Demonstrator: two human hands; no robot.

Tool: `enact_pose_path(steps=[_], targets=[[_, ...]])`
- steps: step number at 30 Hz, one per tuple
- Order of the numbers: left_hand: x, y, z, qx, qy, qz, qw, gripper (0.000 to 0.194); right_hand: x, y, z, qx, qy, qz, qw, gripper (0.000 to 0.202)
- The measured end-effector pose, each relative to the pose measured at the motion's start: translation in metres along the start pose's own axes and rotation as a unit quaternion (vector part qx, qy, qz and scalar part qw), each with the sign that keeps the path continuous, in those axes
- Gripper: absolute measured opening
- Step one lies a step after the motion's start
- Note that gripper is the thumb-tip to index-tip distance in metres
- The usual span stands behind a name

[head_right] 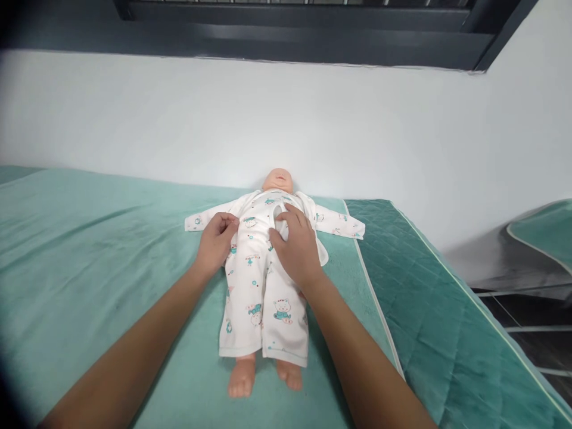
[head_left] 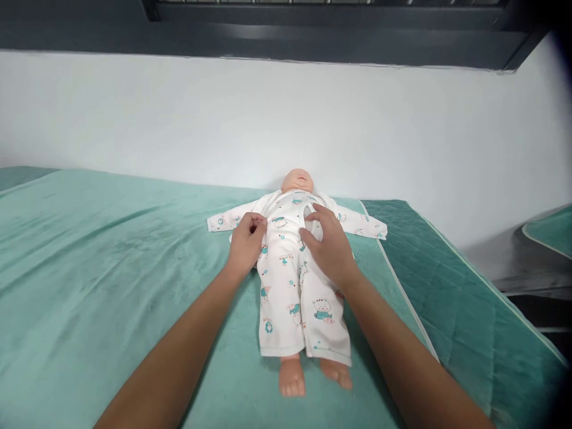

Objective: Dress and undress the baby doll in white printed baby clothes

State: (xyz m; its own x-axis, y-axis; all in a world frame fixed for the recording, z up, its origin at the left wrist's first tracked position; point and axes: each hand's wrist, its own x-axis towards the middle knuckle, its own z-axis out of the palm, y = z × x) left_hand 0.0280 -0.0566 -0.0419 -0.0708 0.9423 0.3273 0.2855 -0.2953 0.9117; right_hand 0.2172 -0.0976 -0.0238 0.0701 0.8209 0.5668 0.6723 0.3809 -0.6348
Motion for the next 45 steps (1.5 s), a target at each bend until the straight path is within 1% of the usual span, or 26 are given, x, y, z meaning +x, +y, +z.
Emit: enact_pose_path(steps=[2,3,4,6,8,12,14,17,20,22,24,25,27,29,31,34,36,38,42,45], targets=[[0.000,0.000,0.001,-0.012,-0.006,0.008,1.000,0.012,-0.001,-0.001,0.000,-0.040,-0.007,-0.032,0.999,0.043],[0.000,0.000,0.001,-0.015,-0.010,0.011,1.000,0.012,-0.002,-0.001,0.000,-0.068,-0.020,-0.053,0.996,0.049],[0.000,0.000,0.001,-0.017,-0.012,0.013,1.000,0.012,-0.003,-0.002,-0.001,-0.099,-0.039,-0.073,0.992,0.051],[0.000,-0.001,0.001,-0.015,-0.012,0.016,1.000,0.012,-0.004,-0.003,-0.002,-0.151,-0.081,-0.100,0.980,0.048],[0.000,-0.001,0.001,-0.012,-0.009,0.014,1.000,0.011,-0.004,-0.004,-0.003,-0.178,-0.106,-0.106,0.972,0.044],[0.001,-0.001,-0.001,-0.010,-0.014,0.000,1.000,0.010,-0.004,-0.009,-0.004,-0.190,-0.111,-0.093,0.971,0.043],[0.001,0.000,-0.001,-0.014,-0.017,0.002,1.000,0.010,-0.010,-0.014,-0.006,-0.190,-0.115,-0.086,0.971,0.042],[0.002,-0.001,-0.001,-0.014,-0.005,0.018,1.000,0.019,-0.034,-0.026,-0.012,-0.168,-0.146,-0.081,0.972,0.041],[0.004,-0.002,-0.001,0.001,0.007,0.032,0.999,0.028,-0.074,-0.039,-0.026,-0.126,-0.197,-0.059,0.970,0.042],[0.004,-0.001,-0.001,0.012,0.017,0.039,0.999,0.024,-0.102,-0.047,-0.036,-0.109,-0.206,-0.024,0.972,0.040],[0.004,-0.001,-0.001,0.017,0.027,0.055,0.998,0.014,-0.127,-0.054,-0.044,-0.101,-0.209,-0.006,0.973,0.032],[0.004,0.000,-0.001,0.016,0.028,0.071,0.997,0.012,-0.137,-0.058,-0.045,-0.106,-0.210,-0.004,0.972,0.029],[0.003,0.000,0.000,0.010,0.013,0.109,0.994,0.018,-0.151,-0.064,-0.043,-0.141,-0.197,-0.001,0.970,0.025],[0.003,0.001,0.001,0.008,-0.017,0.139,0.990,0.024,-0.158,-0.069,-0.036,-0.194,-0.161,0.002,0.968,0.023],[0.002,0.001,0.002,0.011,-0.048,0.149,0.988,0.029,-0.160,-0.072,-0.027,-0.237,-0.125,-0.004,0.963,0.018],[0.002,0.001,0.004,0.020,-0.080,0.145,0.986,0.037,-0.158,-0.073,-0.018,-0.260,-0.094,-0.018,0.961,0.013],[0.002,0.003,0.004,0.020,-0.085,0.138,0.987,0.039,-0.157,-0.075,-0.019,-0.248,-0.083,-0.023,0.965,0.014],[0.002,0.004,0.003,0.020,-0.085,0.128,0.988,0.040,-0.158,-0.079,-0.024,-0.216,-0.075,-0.034,0.973,0.013],[0.002,0.005,0.004,0.012,-0.099,0.122,0.987,0.042,-0.161,-0.096,-0.038,-0.140,-0.075,-0.097,0.982,0.014],[0.001,0.005,0.004,0.006,-0.096,0.127,0.987,0.043,-0.162,-0.104,-0.042,-0.124,-0.076,-0.125,0.981,0.014]])
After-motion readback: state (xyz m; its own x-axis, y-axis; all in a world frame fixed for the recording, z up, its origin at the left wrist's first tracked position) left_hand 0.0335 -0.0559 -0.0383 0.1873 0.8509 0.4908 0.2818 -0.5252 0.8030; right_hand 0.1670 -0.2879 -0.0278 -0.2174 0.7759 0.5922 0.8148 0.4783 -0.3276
